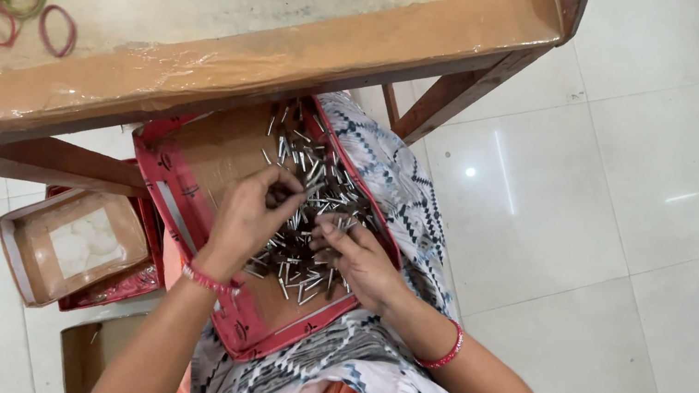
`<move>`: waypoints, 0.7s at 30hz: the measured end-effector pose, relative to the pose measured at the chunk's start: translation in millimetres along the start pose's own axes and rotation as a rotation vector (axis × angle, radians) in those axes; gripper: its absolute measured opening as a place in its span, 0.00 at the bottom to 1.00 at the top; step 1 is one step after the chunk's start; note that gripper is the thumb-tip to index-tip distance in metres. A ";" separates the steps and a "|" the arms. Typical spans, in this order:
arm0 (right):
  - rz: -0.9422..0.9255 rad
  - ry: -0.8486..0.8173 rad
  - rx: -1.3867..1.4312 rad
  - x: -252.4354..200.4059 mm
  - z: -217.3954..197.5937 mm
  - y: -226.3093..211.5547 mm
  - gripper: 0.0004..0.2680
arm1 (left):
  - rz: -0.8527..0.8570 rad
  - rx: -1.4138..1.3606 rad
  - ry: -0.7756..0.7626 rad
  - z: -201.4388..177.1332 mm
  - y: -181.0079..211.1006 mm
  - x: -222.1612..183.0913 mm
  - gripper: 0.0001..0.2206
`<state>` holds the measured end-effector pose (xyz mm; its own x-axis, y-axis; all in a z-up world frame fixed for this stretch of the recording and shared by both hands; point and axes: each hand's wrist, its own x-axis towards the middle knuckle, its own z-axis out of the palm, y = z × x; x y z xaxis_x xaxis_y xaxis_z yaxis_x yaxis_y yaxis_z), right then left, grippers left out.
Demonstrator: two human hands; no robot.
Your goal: Sorting and counting small metal pins from a box and placing them into groups.
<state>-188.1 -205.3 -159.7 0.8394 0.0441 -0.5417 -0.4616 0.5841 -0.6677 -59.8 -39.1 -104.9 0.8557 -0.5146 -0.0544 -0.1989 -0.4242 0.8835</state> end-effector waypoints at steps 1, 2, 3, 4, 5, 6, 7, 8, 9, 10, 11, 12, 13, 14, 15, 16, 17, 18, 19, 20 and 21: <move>-0.002 0.001 0.003 3.1 8.3 -2.0 0.11 | 0.002 0.002 -0.003 1.6 8.6 -9.8 0.07; -0.044 -0.003 0.036 4.1 16.7 -2.0 0.11 | -0.005 0.010 0.016 3.7 16.6 -22.9 0.07; -0.086 -0.007 0.070 4.9 25.4 -1.4 0.11 | -0.013 0.017 0.034 5.4 24.6 -36.4 0.08; -0.084 -0.008 0.070 10.6 25.7 6.2 0.11 | -0.014 0.018 0.035 8.7 25.0 -43.4 0.08; -0.123 -0.021 0.124 16.1 26.6 13.9 0.11 | 0.001 0.024 0.076 11.5 25.6 -50.7 0.08; -0.163 -0.035 0.176 22.4 27.2 20.2 0.12 | 0.018 0.029 0.120 14.3 26.5 -56.7 0.09; -0.163 -0.037 0.174 26.9 24.4 25.3 0.12 | 0.018 0.029 0.123 12.8 27.3 -61.1 0.09; -0.200 -0.043 0.211 31.6 21.2 29.6 0.11 | 0.096 0.028 0.169 11.6 28.3 -64.9 0.08; -0.237 -0.048 0.249 36.4 17.8 33.7 0.11 | 0.175 0.027 0.216 10.4 29.3 -68.5 0.08; -0.237 -0.050 0.248 34.0 20.3 24.1 0.11 | 0.175 0.026 0.218 5.0 28.7 -71.5 0.08; -0.209 -0.078 0.260 31.8 22.5 14.4 0.11 | 0.118 0.015 0.194 -0.1 28.0 -74.3 0.08; -0.185 -0.104 0.273 30.1 24.3 3.7 0.10 | 0.065 0.003 0.168 -5.2 27.6 -75.7 0.08; -0.188 -0.104 0.272 29.6 25.1 0.6 0.10 | 0.068 0.002 0.168 -9.9 29.2 -74.2 0.08; -0.199 -0.124 0.207 27.6 25.6 -1.2 0.11 | 0.065 0.022 0.211 -13.9 30.9 -75.0 0.07; -0.210 -0.145 0.142 25.5 26.5 -2.7 0.12 | 0.062 0.043 0.254 -18.2 32.4 -76.2 0.07; -0.204 -0.149 0.139 24.2 28.5 3.6 0.12 | 0.057 0.043 0.261 -16.7 34.9 -74.6 0.07; -0.165 -0.150 0.142 22.5 30.8 9.9 0.12 | 0.074 0.026 0.312 -15.4 37.6 -73.2 0.07; -0.132 -0.152 0.144 22.4 33.1 14.5 0.11 | 0.097 0.010 0.365 -14.7 40.4 -69.8 0.08; -0.131 -0.158 0.139 23.4 32.4 18.7 0.11 | 0.097 0.011 0.373 -11.8 39.6 -69.8 0.08; -0.118 -0.121 0.195 25.6 31.2 20.9 0.10 | 0.148 0.014 0.325 -8.9 39.3 -67.2 0.08; -0.104 -0.084 0.250 28.1 29.2 22.8 0.10 | 0.199 0.018 0.277 -5.3 39.1 -64.1 0.09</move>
<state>-166.6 -167.1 -175.2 0.9044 0.0341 -0.4254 -0.2949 0.7704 -0.5652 -119.9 -18.7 -64.4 0.8962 -0.3677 0.2484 -0.3808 -0.3500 0.8558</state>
